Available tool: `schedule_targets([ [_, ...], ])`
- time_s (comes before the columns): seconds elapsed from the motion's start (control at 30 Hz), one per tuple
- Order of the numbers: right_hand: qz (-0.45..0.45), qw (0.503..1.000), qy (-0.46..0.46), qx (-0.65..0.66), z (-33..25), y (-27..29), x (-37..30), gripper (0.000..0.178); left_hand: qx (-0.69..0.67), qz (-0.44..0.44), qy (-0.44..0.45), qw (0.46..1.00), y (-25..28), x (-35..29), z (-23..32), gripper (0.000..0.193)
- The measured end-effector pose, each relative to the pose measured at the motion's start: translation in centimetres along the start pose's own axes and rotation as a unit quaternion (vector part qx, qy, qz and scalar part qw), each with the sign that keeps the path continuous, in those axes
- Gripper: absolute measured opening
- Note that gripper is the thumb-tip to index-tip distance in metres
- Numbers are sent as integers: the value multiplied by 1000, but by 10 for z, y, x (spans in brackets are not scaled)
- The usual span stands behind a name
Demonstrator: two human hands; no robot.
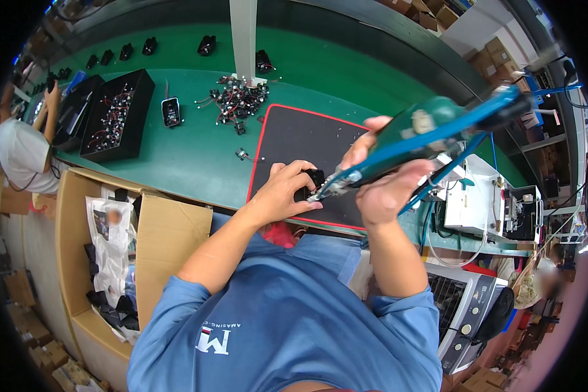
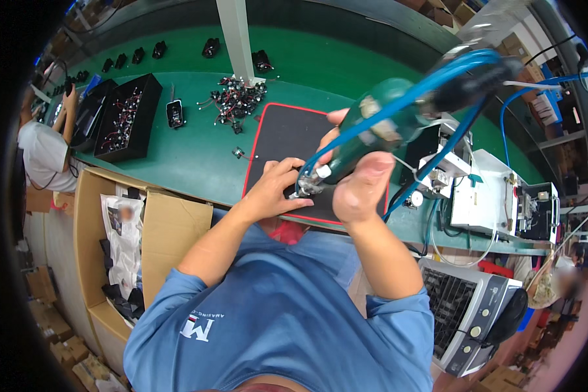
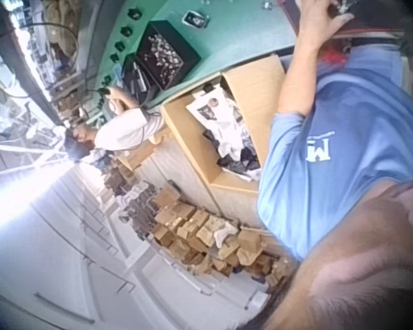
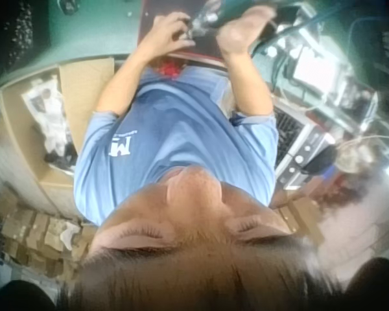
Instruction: The recorder uses a handheld electric screwdriver to assemble small electronic components at a factory workbench.
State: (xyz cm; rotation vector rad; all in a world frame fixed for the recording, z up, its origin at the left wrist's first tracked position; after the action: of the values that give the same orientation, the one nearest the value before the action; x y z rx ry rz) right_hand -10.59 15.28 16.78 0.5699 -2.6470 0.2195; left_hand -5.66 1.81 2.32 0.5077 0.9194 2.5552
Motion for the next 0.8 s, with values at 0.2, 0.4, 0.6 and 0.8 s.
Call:
schedule_targets([
  [0.2,-42,983,89,157,-67,-4,24,116,-41,30,-19,999,3,-3,0,68],
  [0.4,0,999,15,30,-7,-11,6,111,-46,32,-7,998,7,-1,4,75],
  [0.6,-20,1000,12,13,15,-13,-2,109,-47,23,-5,999,9,-1,5,75],
  [0.8,-17,1000,5,6,18,-11,-1,110,-49,19,-5,999,8,0,5,73],
])
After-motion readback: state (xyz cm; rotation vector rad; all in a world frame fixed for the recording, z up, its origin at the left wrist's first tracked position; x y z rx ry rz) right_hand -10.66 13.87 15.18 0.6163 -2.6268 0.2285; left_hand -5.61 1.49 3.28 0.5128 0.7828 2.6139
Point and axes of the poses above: each hand's wrist, its own x-axis towards the middle knuckle, its own y-axis out of the back of the hand, z = x × y, the point moved 7 cm from there along x, towards the middle knuckle, and after that the axes turned 13 degrees about -z, right-handed, at the moved point
